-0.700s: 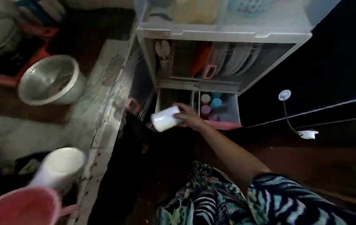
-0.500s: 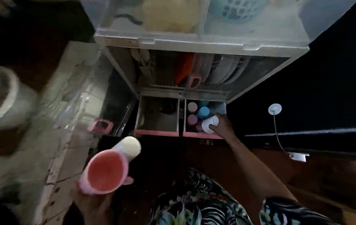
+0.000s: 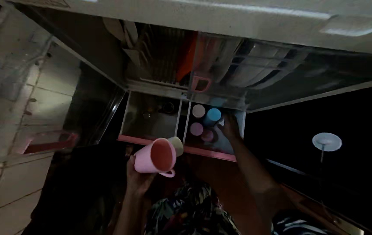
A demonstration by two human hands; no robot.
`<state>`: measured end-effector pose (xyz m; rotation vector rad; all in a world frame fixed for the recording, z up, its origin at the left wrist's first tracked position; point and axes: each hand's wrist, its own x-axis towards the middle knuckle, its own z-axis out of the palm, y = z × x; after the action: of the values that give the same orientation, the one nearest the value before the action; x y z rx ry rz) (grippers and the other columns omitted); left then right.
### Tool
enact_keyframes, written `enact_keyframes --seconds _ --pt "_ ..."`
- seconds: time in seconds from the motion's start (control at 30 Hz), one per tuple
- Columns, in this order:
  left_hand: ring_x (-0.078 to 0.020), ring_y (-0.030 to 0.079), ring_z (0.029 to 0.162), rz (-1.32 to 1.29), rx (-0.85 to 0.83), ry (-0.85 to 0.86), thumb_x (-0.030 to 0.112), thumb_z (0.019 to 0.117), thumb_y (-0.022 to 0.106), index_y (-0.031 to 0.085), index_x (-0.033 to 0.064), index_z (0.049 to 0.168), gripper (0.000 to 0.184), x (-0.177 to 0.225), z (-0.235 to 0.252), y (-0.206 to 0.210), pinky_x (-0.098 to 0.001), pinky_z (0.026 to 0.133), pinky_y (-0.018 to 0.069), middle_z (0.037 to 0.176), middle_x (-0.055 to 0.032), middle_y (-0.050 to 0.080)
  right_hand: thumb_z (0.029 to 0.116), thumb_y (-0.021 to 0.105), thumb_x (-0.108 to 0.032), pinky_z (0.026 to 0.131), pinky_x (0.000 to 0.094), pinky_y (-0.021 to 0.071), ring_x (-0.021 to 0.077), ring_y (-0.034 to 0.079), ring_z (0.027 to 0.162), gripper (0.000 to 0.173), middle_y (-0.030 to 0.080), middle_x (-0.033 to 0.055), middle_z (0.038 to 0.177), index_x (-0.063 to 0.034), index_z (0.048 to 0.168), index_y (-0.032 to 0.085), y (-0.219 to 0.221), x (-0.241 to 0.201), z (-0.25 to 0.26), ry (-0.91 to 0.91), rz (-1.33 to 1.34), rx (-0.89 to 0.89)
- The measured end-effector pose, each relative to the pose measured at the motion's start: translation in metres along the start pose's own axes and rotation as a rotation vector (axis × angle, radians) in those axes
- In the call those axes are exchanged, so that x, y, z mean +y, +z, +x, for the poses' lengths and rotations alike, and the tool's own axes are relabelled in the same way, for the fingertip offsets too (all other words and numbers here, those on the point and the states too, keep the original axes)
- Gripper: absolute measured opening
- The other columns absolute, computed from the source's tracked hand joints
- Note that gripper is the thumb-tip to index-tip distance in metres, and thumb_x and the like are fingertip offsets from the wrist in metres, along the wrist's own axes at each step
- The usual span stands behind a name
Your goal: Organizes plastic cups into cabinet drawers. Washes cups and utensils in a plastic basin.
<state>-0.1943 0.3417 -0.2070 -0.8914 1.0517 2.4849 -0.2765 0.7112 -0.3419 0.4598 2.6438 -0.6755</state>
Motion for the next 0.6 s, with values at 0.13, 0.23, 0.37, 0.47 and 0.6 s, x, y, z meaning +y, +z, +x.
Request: enact_keyframes --seconds 0.13,0.23,0.37,0.47,0.6 --pt "-0.0183 0.074 0.084 -0.022 -0.016 -0.024 0.066 0.0634 0.083 0.069 0.0134 0.103 0.068 -0.022 0.013 0.011 -0.038 0.068 0.0641 0.093 -0.0069 0.075 0.0885 0.08 -0.018 0.119 0.0589 0.033 0.0506 0.038 0.144 0.067 0.042 0.0337 0.152 0.0067 0.144 0.051 -0.009 0.005 0.001 0.007 0.016 -0.077" --pt "-0.014 0.074 0.082 0.041 -0.04 -0.046 0.061 0.0786 0.073 0.069 0.0165 0.096 0.048 -0.032 0.013 0.027 -0.034 0.069 0.0634 0.089 -0.0028 0.075 0.0843 0.084 -0.018 0.115 0.06 0.0373 0.0509 0.041 0.141 0.072 0.038 0.0355 0.154 0.0064 0.144 0.052 -0.045 -0.023 -0.037 -0.064 0.18 -0.128" --pt "-0.0073 0.072 0.078 0.21 -0.03 -0.13 0.037 0.1064 0.024 0.059 0.0129 0.102 0.043 -0.049 0.005 0.054 -0.0271 0.07 0.0619 0.085 0.0038 0.073 0.0747 0.085 -0.016 0.092 0.0346 0.0595 0.0242 0.065 0.118 0.082 0.053 0.0234 0.145 0.0063 0.145 0.049 -0.074 -0.058 -0.109 -0.294 0.717 -0.36" --pt "-0.0081 0.072 0.078 0.119 -0.088 -0.175 0.037 0.103 0.036 0.059 0.0123 0.103 0.034 -0.062 0.009 0.059 -0.0277 0.07 0.062 0.085 0.0028 0.074 0.0715 0.09 -0.03 0.094 0.0278 0.0563 0.017 0.059 0.125 0.084 0.053 0.0201 0.146 0.0055 0.14 0.055 -0.072 -0.063 -0.124 -0.351 0.774 -0.47" --pt "-0.0055 0.073 0.08 -0.025 -0.215 -0.113 0.059 0.0768 0.078 0.074 0.0218 0.092 0.041 -0.069 0.012 0.055 -0.0255 0.073 0.062 0.086 0.0037 0.076 0.0769 0.083 -0.013 0.093 0.027 0.0564 0.0132 0.063 0.116 0.074 0.057 0.0184 0.14 0.006 0.141 0.052 -0.069 -0.056 -0.12 -0.315 0.749 -0.459"
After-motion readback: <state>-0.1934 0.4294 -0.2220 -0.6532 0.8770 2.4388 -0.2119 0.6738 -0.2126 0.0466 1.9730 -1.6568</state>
